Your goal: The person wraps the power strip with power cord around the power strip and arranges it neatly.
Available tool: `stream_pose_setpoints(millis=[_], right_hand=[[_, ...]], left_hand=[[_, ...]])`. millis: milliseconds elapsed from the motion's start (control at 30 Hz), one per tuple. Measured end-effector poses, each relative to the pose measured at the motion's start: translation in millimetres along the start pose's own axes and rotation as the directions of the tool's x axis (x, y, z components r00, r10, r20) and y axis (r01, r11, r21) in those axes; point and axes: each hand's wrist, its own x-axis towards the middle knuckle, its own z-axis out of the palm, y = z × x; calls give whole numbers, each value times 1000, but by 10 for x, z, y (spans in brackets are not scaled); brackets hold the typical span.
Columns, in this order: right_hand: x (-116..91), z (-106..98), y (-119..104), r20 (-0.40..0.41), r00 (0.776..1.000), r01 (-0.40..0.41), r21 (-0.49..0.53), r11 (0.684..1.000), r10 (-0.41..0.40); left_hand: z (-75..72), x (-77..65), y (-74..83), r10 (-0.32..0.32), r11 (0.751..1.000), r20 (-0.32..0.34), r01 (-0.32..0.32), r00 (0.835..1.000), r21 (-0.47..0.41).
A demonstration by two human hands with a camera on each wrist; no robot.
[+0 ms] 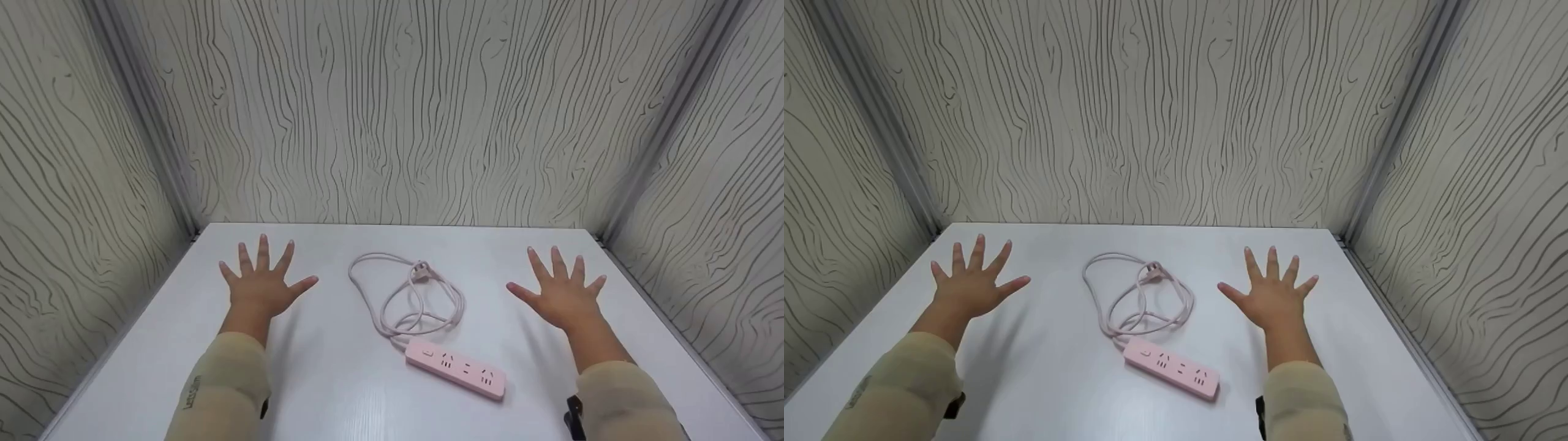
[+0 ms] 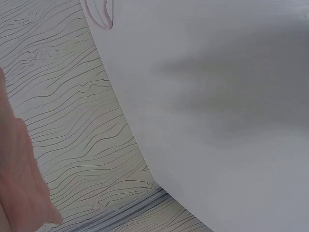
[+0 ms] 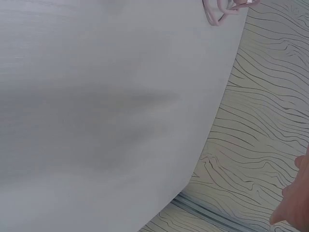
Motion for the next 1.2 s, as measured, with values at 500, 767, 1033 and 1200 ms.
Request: stream_pose_setpoints(millis=[500,767,1033,1200], right_hand=[[-28,82,-164,58,994,86,36,996,-88],[-94,141,-315,111,982,143,100,985,-153],[-152,194,-423,198,960,168,152,974,-197],[-171,232,-478,286,937,149,199,969,-203]], left_hand=[[117,3,12,-8,1000,31,8,999,1],[210,-16,102,4,1000,36,-4,999,6],[272,-42,237,40,999,15,-40,999,18],[311,-57,280,57,998,21,-57,998,-3]])
